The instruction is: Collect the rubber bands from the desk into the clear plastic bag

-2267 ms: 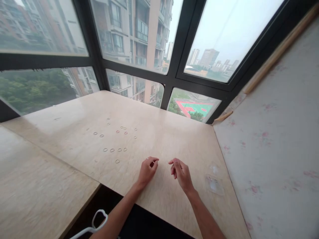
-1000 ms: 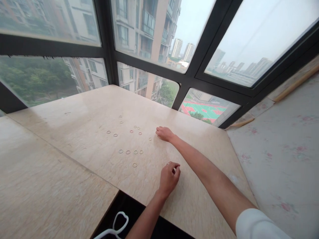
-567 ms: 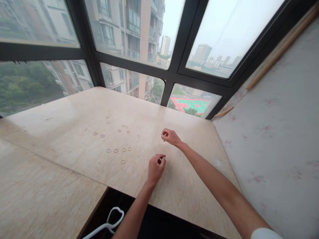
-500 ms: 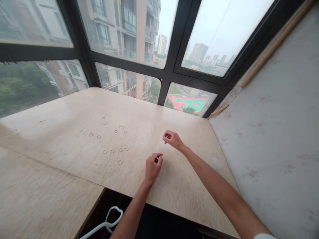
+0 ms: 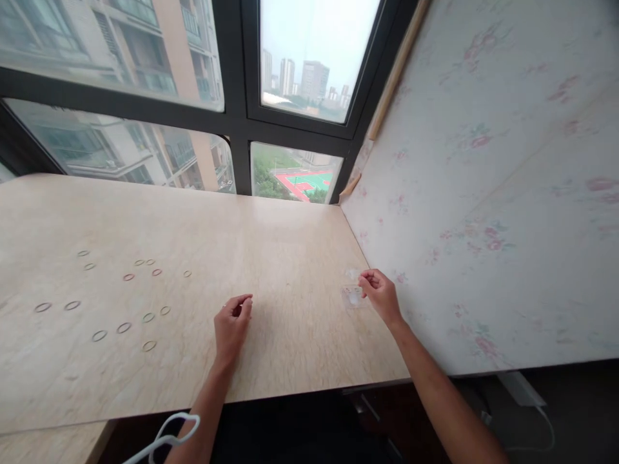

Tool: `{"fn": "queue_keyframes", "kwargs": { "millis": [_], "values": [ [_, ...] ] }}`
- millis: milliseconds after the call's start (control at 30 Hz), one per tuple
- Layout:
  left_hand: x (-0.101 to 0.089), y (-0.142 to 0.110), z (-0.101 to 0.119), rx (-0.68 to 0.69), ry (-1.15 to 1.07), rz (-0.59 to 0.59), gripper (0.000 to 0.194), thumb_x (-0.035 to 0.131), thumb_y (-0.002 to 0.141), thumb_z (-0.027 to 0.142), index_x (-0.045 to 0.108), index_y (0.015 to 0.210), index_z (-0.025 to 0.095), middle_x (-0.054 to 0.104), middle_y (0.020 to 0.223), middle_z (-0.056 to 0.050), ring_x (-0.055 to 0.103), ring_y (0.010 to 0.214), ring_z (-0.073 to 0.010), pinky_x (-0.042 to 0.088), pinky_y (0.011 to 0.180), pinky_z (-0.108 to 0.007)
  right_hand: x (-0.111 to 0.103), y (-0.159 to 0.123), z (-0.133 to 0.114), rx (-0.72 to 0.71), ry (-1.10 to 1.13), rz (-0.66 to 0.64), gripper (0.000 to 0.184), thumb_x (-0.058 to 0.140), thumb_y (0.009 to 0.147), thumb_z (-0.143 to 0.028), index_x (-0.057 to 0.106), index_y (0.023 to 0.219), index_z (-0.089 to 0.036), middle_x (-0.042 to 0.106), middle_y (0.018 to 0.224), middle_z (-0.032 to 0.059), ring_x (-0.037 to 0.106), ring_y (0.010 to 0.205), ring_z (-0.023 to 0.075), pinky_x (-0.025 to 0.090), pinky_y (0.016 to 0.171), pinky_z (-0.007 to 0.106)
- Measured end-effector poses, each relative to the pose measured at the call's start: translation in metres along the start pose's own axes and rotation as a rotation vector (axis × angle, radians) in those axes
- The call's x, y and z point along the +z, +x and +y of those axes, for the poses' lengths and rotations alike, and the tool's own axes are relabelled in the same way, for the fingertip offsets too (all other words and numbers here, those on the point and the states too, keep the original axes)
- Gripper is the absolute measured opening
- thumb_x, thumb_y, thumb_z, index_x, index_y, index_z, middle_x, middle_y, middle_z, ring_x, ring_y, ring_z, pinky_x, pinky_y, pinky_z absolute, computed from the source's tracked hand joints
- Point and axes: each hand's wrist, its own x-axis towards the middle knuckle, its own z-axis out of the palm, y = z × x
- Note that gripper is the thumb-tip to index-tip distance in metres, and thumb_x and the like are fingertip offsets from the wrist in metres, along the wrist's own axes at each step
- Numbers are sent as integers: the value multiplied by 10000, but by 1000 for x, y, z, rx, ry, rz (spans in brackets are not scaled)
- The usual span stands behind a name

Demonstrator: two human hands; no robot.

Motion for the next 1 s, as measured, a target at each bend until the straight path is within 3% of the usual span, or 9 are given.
{"fn": "queue_keyframes", "kwargs": {
  "millis": [100,200,300,567,833,1000],
  "values": [
    [0,-1,2,-4,14,6,303,572,771,404,695,925,175,708,822,-64,639,638,-173,504,552,-269,-15,2,15,-13,-222,82,220,540,786,-390,610,813,-183,631,679,13,546,514,119,431,491,222],
    [0,-1,3,-5,16,14,292,579,766,399,696,921,181,708,818,-60,639,632,-170,507,552,-267,-18,4,25,-12,-465,-4,181,514,775,-332,640,784,-203,645,648,2,567,554,133,407,533,227],
    [1,-1,2,-8,12,19,291,579,766,398,694,922,180,709,821,-59,640,626,-168,510,546,-264,-18,2,29,3,-548,-85,173,529,751,-307,670,808,-224,654,629,-6,578,563,147,390,542,237],
    [3,0,-5,38,3,13,273,539,792,364,688,902,163,711,891,-80,652,712,-183,524,589,-274,-10,-28,18,-123,-413,-12,292,489,826,-395,678,858,-175,688,725,53,612,613,177,465,609,274],
    [4,-1,-6,80,28,24,215,531,797,313,689,851,176,700,830,-61,642,703,-170,514,582,-269,34,-81,19,-234,-278,-335,284,477,874,-397,683,859,-202,712,795,61,655,676,190,519,621,281],
    [2,-3,-5,73,31,-17,209,535,792,295,694,848,172,690,773,-51,609,616,-141,486,552,-252,39,-84,27,-200,-301,-316,324,487,861,-455,690,848,-204,716,770,59,658,640,188,523,597,275]
  ]
}}
